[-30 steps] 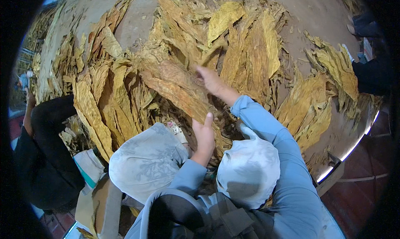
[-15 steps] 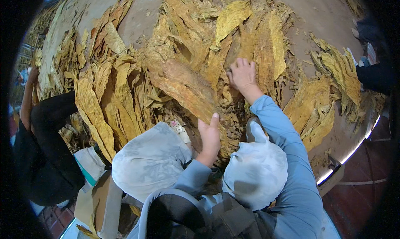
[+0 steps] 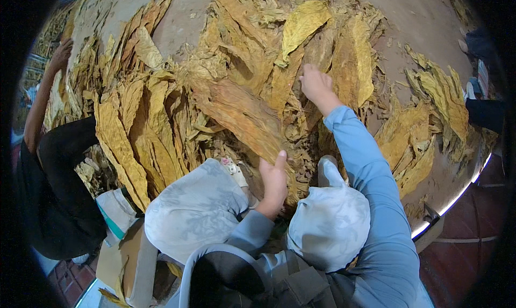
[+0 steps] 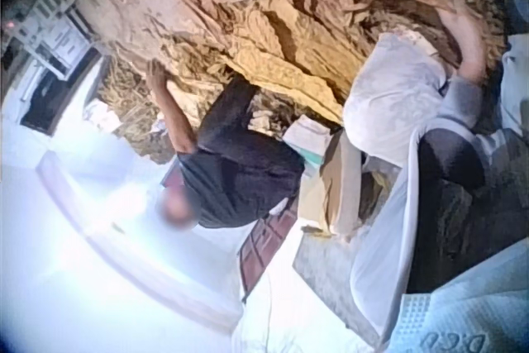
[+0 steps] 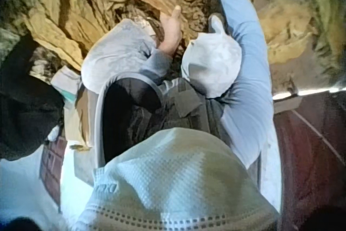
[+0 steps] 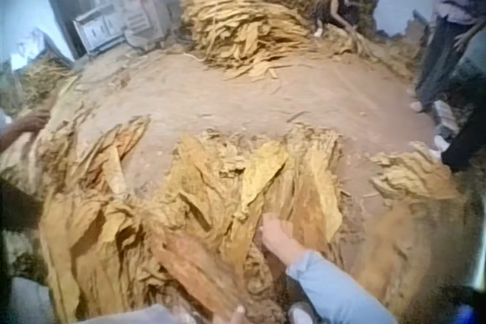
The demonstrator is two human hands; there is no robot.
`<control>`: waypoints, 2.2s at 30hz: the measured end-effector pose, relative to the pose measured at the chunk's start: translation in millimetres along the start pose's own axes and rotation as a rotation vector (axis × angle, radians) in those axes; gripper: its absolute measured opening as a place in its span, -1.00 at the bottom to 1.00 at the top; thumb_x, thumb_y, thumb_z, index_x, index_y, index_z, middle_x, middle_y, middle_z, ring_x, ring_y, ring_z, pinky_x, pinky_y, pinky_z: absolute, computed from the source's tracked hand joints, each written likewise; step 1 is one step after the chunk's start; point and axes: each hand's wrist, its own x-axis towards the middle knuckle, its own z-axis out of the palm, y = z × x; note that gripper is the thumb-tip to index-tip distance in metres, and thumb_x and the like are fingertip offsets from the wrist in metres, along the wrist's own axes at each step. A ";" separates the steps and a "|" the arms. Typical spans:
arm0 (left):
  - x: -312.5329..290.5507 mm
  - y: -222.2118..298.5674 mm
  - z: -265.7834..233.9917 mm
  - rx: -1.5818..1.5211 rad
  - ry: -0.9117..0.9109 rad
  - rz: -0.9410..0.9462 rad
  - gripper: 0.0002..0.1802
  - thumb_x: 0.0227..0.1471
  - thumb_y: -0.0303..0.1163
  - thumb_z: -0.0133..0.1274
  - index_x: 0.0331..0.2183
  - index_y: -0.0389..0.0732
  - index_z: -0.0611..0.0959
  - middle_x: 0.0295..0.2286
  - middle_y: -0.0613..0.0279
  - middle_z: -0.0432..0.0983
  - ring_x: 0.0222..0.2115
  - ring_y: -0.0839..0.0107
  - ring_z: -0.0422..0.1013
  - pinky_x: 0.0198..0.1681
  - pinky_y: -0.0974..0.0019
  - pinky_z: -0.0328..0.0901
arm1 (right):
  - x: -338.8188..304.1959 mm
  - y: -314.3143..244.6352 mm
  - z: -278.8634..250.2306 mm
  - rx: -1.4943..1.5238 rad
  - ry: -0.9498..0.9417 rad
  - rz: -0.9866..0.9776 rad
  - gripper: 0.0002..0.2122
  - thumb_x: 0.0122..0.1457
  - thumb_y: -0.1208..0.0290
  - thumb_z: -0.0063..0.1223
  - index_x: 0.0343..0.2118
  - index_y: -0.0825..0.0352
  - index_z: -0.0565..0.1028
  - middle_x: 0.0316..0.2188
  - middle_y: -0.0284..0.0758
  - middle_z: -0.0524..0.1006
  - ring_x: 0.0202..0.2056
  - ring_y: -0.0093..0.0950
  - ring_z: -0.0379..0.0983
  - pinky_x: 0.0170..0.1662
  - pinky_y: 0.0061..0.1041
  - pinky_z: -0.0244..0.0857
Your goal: The person sorts through a large pile of dried yellow leaves on the floor by picking them up individually, checking them, and moving them into different groupings.
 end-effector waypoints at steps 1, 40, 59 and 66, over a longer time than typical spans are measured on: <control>0.7 -0.6 -1.2 0.002 -0.003 -0.011 -0.70 -0.01 -0.57 -0.06 -0.17 -0.33 0.34 -0.30 0.22 0.36 -0.35 0.45 0.29 -0.23 0.39 0.22 | -0.3 4.1 -0.6 -0.036 -0.050 0.063 -0.74 0.08 0.25 -0.07 -0.31 0.35 0.45 -0.34 -0.11 0.47 -0.31 -0.22 0.45 -0.27 -0.28 0.30; 0.4 -5.2 1.8 0.016 -0.031 -0.066 -0.64 0.00 -0.57 -0.07 -0.10 -0.28 0.32 -0.22 0.23 0.35 -0.25 0.42 0.30 -0.14 0.35 0.21 | 32.1 -6.5 24.0 0.698 0.043 0.193 -0.75 -0.12 0.35 0.13 -0.36 0.37 0.48 -0.49 -0.28 0.50 -0.44 -0.44 0.42 -0.41 -0.45 0.30; -43.0 14.5 10.3 -0.130 -0.296 0.013 -0.57 -0.01 -0.60 -0.10 -0.04 -0.32 0.26 -0.16 0.16 0.32 -0.21 0.37 0.30 -0.13 0.32 0.21 | -121.0 43.6 -250.1 1.225 0.394 0.029 -0.69 0.00 0.44 0.12 -0.19 0.36 0.34 -0.43 -0.42 0.46 -0.39 -0.67 0.38 -0.39 -0.72 0.24; -70.2 8.0 -12.7 -0.062 -0.528 -0.071 -0.70 0.01 -0.57 -0.09 -0.14 -0.26 0.38 -0.24 0.24 0.40 -0.27 0.44 0.35 -0.23 0.33 0.30 | -215.1 -26.3 -212.1 1.106 0.100 -0.109 -0.70 0.03 0.49 0.07 -0.17 0.41 0.31 -0.36 -0.33 0.47 -0.31 -0.64 0.38 -0.25 -0.66 0.27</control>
